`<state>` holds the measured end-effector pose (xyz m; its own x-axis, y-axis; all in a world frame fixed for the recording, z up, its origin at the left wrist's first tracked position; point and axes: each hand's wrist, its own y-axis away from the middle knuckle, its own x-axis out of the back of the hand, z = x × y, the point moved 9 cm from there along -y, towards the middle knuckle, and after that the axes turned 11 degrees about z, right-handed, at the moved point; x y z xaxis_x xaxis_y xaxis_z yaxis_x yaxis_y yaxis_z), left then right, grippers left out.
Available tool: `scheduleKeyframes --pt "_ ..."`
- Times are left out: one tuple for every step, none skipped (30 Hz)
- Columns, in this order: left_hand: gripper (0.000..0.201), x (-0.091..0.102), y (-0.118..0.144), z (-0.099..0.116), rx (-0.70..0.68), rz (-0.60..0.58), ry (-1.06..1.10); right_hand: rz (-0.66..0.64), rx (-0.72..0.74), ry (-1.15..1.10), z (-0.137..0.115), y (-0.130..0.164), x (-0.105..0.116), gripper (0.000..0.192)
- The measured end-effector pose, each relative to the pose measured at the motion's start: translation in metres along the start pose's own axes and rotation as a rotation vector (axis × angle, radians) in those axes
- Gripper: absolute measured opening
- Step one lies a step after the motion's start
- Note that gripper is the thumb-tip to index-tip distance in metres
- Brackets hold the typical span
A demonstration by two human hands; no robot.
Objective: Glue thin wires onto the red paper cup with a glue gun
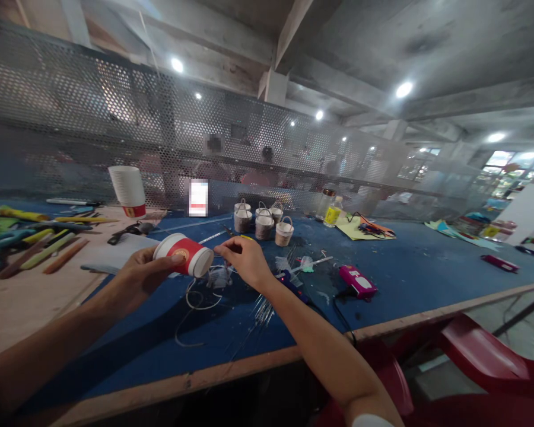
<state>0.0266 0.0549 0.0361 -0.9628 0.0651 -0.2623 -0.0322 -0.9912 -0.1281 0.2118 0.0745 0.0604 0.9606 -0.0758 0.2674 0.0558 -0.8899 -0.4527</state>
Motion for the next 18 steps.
scheduleKeyframes --pt "0.016 0.0 0.0 0.0 -0.001 -0.004 -0.001 -0.007 -0.001 0.0 0.0 0.0 0.0 0.028" --pt "0.016 -0.001 0.0 0.0 -0.001 -0.008 0.0 -0.014 -0.004 0.004 0.0 0.001 -0.001 0.028" --pt "0.016 -0.001 0.0 0.001 0.0 -0.012 0.005 -0.02 -0.008 0.008 0.0 0.001 -0.001 0.028" --pt "0.015 -0.001 0.0 0.0 0.003 -0.016 0.012 -0.025 -0.012 0.012 0.001 0.001 -0.001 0.028" --pt "0.014 -0.001 0.0 0.0 0.005 -0.022 0.021 -0.029 -0.016 0.014 0.001 0.001 -0.002 0.027" --pt "0.014 -0.001 0.0 0.0 0.008 -0.025 0.031 -0.035 -0.02 0.015 0.002 0.001 -0.002 0.027" --pt "0.013 -0.001 0.0 -0.001 0.011 -0.028 0.039 -0.038 -0.025 0.014 0.003 0.001 -0.002 0.027" --pt "0.013 -0.001 0.0 -0.001 0.013 -0.029 0.043 -0.04 -0.031 0.014 0.003 0.001 -0.003 0.027" --pt "0.013 -0.001 0.0 -0.002 0.015 -0.029 0.044 -0.04 -0.038 0.014 0.004 0.001 -0.003 0.027" --pt "0.014 0.0 -0.001 -0.002 0.016 -0.027 0.041 -0.039 -0.047 0.013 0.005 0.001 -0.003 0.027" --pt "0.014 0.0 -0.001 -0.002 0.018 -0.026 0.037 -0.039 -0.056 0.01 0.005 0.001 -0.004 0.027" --pt "0.015 -0.001 0.0 -0.002 0.019 -0.027 0.032 -0.04 -0.064 0.002 0.006 0.001 -0.004 0.026" --pt "0.015 -0.001 0.0 -0.002 0.019 -0.03 0.029 -0.043 -0.07 -0.011 0.006 0.001 -0.005 0.026" --pt "0.015 -0.002 0.0 -0.002 0.018 -0.031 0.03 -0.047 -0.077 -0.028 0.007 0.001 -0.006 0.025" --pt "0.015 -0.002 0.0 -0.002 0.016 -0.032 0.032 -0.048 -0.084 -0.046 0.008 0.001 -0.007 0.025" --pt "0.015 -0.002 0.0 -0.002 0.014 -0.034 0.037 -0.048 -0.092 -0.062 0.01 0.001 -0.008 0.025" --pt "0.015 -0.003 0.0 -0.002 0.011 -0.038 0.042 -0.047 -0.098 -0.075 0.011 0.001 -0.008 0.026" --pt "0.016 -0.003 0.0 -0.002 0.011 -0.044 0.046 -0.045 -0.102 -0.083 0.013 0.0 -0.009 0.026"
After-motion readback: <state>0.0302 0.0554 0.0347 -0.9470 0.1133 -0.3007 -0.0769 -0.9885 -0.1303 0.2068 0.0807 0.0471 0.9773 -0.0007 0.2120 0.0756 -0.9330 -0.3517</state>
